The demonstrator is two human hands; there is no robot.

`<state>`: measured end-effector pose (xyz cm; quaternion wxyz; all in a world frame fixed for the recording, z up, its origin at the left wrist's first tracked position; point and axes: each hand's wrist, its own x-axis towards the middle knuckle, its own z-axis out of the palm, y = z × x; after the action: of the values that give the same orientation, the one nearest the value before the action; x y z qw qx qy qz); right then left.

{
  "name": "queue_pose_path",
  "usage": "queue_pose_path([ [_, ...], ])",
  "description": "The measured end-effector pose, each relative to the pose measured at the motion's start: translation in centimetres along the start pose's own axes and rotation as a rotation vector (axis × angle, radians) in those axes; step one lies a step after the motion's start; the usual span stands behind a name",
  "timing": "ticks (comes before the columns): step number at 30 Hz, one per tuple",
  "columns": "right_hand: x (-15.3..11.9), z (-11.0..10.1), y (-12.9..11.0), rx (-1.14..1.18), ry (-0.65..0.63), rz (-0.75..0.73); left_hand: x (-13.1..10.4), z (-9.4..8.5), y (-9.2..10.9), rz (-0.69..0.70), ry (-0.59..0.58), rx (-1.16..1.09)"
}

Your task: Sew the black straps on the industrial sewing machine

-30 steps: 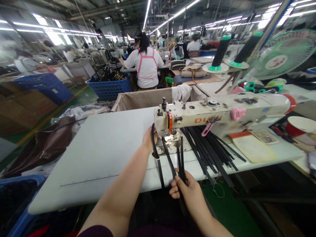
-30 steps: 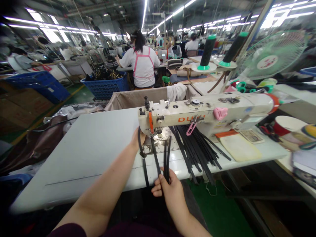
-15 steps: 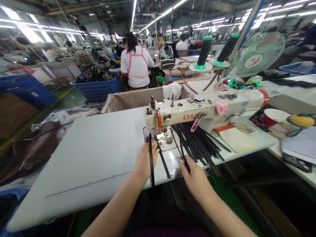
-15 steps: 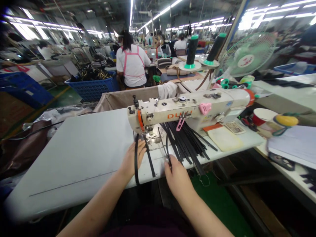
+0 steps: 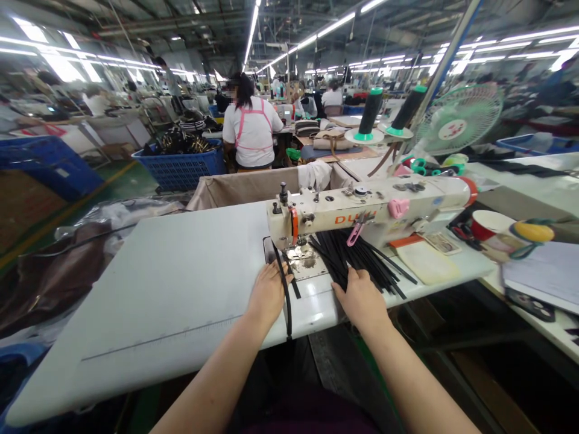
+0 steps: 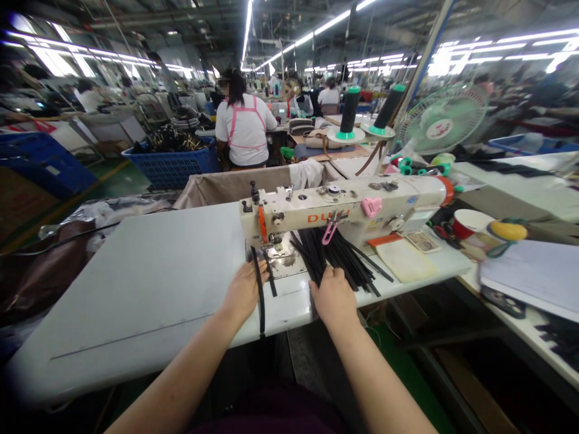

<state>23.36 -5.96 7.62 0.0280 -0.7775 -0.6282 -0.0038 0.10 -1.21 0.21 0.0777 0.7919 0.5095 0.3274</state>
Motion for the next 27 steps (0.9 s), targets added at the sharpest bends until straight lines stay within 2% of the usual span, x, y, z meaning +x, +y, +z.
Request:
queue_pose_path([
  [11,0.1,0.5,-1.3,-0.091,0.080,-0.103,0.1,-0.1,0.3,0.050,0.021,0.034],
  [19,0.6,0.9,-0.9,-0.100,0.092,-0.083,0.2,-0.1,0.5,-0.024,0.015,0.036],
  [27,0.8,1.5,-1.1,-0.129,0.123,-0.131,0.4,-0.5,0.7,-0.010,-0.027,0.053],
])
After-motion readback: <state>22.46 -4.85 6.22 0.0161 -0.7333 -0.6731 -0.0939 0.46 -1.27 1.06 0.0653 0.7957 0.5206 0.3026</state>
